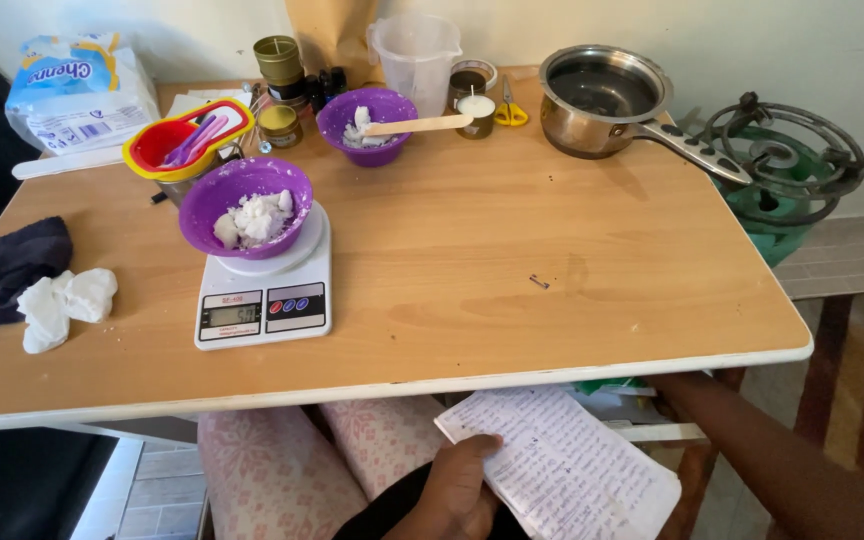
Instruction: The person is reading through a pink instruction book and writing notes in a white notebook at a workstation.
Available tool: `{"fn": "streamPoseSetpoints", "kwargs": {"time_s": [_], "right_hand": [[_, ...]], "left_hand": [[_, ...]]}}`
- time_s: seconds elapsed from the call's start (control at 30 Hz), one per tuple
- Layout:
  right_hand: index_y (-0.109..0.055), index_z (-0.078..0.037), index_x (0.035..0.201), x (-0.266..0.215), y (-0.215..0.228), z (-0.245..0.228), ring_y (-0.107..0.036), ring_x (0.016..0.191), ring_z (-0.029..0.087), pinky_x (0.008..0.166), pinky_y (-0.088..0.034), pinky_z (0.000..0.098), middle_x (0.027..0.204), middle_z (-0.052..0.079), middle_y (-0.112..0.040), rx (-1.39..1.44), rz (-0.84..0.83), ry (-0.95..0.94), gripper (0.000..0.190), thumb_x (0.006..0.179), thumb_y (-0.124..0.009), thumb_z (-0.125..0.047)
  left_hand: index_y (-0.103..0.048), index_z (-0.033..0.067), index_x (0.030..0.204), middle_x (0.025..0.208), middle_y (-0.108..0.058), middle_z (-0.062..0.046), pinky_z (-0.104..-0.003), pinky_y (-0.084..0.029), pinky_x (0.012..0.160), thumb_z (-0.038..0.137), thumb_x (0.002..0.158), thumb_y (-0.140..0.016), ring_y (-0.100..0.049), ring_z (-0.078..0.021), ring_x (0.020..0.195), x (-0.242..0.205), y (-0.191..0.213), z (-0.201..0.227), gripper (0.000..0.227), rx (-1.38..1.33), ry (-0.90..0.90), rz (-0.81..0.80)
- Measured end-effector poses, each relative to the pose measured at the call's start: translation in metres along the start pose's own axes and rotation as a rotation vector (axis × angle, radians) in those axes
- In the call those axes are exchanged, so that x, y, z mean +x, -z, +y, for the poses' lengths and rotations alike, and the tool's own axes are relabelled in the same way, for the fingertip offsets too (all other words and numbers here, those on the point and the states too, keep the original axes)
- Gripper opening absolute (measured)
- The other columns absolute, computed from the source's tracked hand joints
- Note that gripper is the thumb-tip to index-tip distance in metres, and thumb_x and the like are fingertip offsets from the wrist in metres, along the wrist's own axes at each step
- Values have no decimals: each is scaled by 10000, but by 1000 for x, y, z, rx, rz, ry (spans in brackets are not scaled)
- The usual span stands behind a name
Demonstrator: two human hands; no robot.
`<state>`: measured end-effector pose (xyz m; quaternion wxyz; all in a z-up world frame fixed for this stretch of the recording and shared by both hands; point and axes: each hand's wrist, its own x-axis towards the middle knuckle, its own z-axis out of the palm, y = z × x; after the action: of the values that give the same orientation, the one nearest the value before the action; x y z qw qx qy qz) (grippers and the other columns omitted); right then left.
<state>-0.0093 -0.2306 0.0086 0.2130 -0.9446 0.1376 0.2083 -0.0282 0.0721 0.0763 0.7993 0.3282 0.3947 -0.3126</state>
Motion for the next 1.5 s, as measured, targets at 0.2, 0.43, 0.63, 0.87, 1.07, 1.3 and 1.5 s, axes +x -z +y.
{"fn": "streamPoseSetpoints", "kwargs": {"time_s": [0.2,0.43,0.63,0.87,1.07,1.3,1.5], "right_hand": [[-319,-302,1418,5,-45,69,-382,1295,198,1041,-288,363,1439,-32,-393,-6,-4,-61,615,849,-418,-514],[-322,-297,1413,-8,-37,36,-425,1261,209,1002,-327,370,1413,-11,-429,-12,-20,-115,592,861,-378,-505],[-325,-293,1409,-54,24,-53,-462,1232,220,968,-360,377,1391,8,-461,-24,-30,-156,575,871,-344,-498],[-328,-289,1404,-76,32,-74,-506,1199,232,929,-398,385,1365,31,-497,-33,-34,-203,559,883,-304,-490],[-331,-285,1400,-88,35,-76,-543,1170,242,896,-431,392,1342,51,-528,-29,-36,-269,547,893,-270,-484],[-375,-126,1155,-88,-9,13,-638,828,284,612,-533,416,1026,127,-563,-661,-54,187,374,823,-547,-116],[-5,-195,1503,-126,-2,4,-617,1015,308,739,-548,407,1334,160,-394,-610,-34,164,893,791,-516,-22]], "left_hand": [[-620,-26,1101,1026,-670,-238,-493,-513,813,-117,744,-499,-619,-374,932,-3,-8,-5,387,109,59,-49],[-613,-48,1084,1021,-663,-227,-474,-508,847,-79,780,-499,-613,-349,943,-10,-18,-7,326,140,54,-45],[-545,19,1209,1056,-644,-221,-489,-522,802,-53,778,-435,-611,-364,956,-8,-12,-14,451,71,-7,5],[-549,20,1207,1046,-646,-210,-460,-528,778,-24,806,-430,-615,-333,942,-19,-8,-10,420,85,-26,-7],[-523,25,1241,1096,-640,-224,-497,-526,813,-19,838,-426,-612,-351,986,-23,-6,-10,417,58,-6,47],[-518,32,1228,1109,-644,-232,-506,-523,781,2,843,-441,-616,-359,983,-23,-6,-25,394,12,-23,73],[-529,68,1249,1145,-656,-210,-495,-524,822,23,861,-460,-625,-348,1015,-13,-9,-40,397,-2,19,44]]}}
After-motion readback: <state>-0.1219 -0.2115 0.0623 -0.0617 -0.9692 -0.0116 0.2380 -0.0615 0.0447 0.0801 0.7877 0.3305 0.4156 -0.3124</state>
